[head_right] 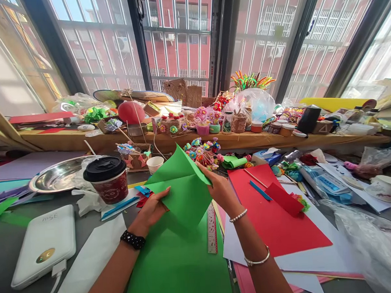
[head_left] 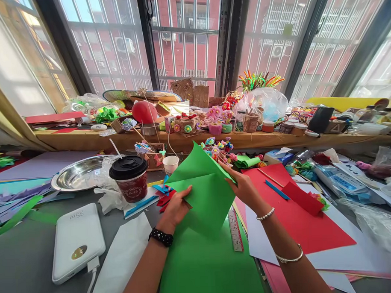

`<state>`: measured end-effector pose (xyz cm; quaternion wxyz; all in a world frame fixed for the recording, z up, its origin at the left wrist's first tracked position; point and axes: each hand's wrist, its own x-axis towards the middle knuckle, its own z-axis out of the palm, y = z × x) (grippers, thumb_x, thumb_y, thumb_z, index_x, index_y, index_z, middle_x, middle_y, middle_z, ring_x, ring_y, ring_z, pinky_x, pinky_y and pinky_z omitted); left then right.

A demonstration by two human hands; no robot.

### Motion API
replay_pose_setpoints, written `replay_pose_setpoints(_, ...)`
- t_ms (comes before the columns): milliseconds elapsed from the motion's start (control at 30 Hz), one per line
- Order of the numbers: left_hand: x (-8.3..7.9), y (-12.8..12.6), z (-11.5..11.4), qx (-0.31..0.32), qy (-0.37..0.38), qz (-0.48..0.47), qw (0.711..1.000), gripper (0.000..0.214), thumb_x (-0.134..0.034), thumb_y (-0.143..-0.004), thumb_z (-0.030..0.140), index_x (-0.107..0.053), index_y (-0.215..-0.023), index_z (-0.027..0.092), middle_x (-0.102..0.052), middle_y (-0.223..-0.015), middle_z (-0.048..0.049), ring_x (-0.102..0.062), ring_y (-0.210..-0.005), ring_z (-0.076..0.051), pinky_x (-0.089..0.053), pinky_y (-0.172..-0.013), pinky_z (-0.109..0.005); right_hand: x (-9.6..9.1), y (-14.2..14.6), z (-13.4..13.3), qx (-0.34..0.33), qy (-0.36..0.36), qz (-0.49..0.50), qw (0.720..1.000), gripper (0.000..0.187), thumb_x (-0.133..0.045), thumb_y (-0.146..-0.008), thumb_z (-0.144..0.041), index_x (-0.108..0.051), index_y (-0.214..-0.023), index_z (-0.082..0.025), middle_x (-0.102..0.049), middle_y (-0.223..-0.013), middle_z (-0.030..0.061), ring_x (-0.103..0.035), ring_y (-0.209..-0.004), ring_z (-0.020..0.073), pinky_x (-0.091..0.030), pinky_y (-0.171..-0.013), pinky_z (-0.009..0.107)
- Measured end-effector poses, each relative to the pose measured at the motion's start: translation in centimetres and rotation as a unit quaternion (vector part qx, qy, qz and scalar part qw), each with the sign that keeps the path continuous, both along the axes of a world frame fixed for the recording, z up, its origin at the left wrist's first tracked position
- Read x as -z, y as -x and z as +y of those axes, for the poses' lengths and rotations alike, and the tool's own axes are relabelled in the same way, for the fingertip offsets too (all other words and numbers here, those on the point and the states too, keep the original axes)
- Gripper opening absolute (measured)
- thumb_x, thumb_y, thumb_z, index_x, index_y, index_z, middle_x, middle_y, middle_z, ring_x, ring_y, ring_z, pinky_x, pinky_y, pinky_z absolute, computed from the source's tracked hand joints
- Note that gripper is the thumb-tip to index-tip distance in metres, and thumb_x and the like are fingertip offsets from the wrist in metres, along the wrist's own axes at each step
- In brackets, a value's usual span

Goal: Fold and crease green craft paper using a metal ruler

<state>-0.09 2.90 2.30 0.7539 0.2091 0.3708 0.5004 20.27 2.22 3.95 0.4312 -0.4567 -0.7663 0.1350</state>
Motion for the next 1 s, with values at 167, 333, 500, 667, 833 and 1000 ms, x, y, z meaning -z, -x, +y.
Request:
replay_pose_setpoints(167,0.0,0.3,0.1,0.014,-0.052,-0.012,0.998,0.025,-0.039,-0.086,0.027,-0.059,-0.097,0.016,-0.069,-0.084,-0.0045,-0.065,-0.073,-0.019,-0.053,-0.066,-0.030,-0.7,0.4,-0.6,-0.111,0.013,-0.067,0.991,0.076,-0.036,-0.062,0.007,-0.036,-0.126,-0.035,-0.027,-0.137,-0.0074,-0.033,-0.122,0.0191,-0.033,-0.098,0.035)
replay_pose_setpoints(333,0.4,0.5,0.2,0.035,-0.081,-0.014,0.996,0.032,-0.040,-0.085,0.037,-0.058,-0.100,0.016,-0.068,-0.087,-0.0052,-0.063,-0.082,-0.020,-0.050,-0.075,-0.031,-1.5,0.6,-1.2,-0.174,0.039,-0.076,0.981,0.078,-0.032,-0.058,0.008,-0.040,-0.124,-0.033,-0.020,-0.140,-0.0060,-0.025,-0.126,0.0198,-0.026,-0.101,0.039)
replay_pose_setpoints(500,-0.4,0.6,-0.5,0.050,-0.119,-0.017,0.991,0.050,-0.027,-0.084,0.053,-0.059,-0.100,0.018,-0.068,-0.079,-0.0048,-0.063,-0.079,-0.019,-0.050,-0.071,-0.030,-2.4,1.4,-2.1,-0.212,0.042,-0.153,0.964,0.087,-0.031,-0.049,0.009,-0.039,-0.125,-0.032,-0.009,-0.142,-0.0074,-0.014,-0.129,0.0181,-0.019,-0.104,0.038)
replay_pose_setpoints(667,-1.3,0.6,-1.4,0.065,-0.094,0.042,0.993,0.038,-0.035,-0.084,0.047,-0.062,-0.092,0.020,-0.067,-0.072,0.0006,-0.063,-0.070,-0.016,-0.051,-0.064,-0.025,-2.7,2.4,-2.8,-0.243,0.053,-0.228,0.941,0.084,-0.039,-0.052,0.010,-0.039,-0.125,-0.032,-0.005,-0.143,-0.0067,-0.006,-0.130,0.0198,-0.013,-0.105,0.039)
replay_pose_setpoints(833,0.0,0.4,-0.4,-0.004,-0.098,0.040,0.994,0.018,-0.055,-0.078,0.020,-0.060,-0.095,0.016,-0.068,-0.074,-0.0020,-0.064,-0.068,-0.016,-0.053,-0.066,-0.025,-3.0,2.6,-3.5,-0.291,0.096,-0.241,0.921,0.081,-0.065,-0.062,-0.013,-0.026,-0.132,-0.026,-0.014,-0.142,0.0032,-0.005,-0.130,0.0246,-0.016,-0.103,0.044)
replay_pose_setpoints(1000,0.2,0.1,-0.3,0.018,-0.118,0.033,0.992,0.025,-0.057,-0.075,0.013,-0.059,-0.099,0.012,-0.069,-0.080,-0.0074,-0.065,-0.073,-0.020,-0.052,-0.069,-0.029,-3.3,2.2,-3.2,-0.220,0.112,-0.010,0.969,0.066,-0.063,-0.068,-0.038,-0.035,-0.128,-0.029,-0.034,-0.136,0.0049,-0.028,-0.124,0.0219,-0.027,-0.101,0.039)
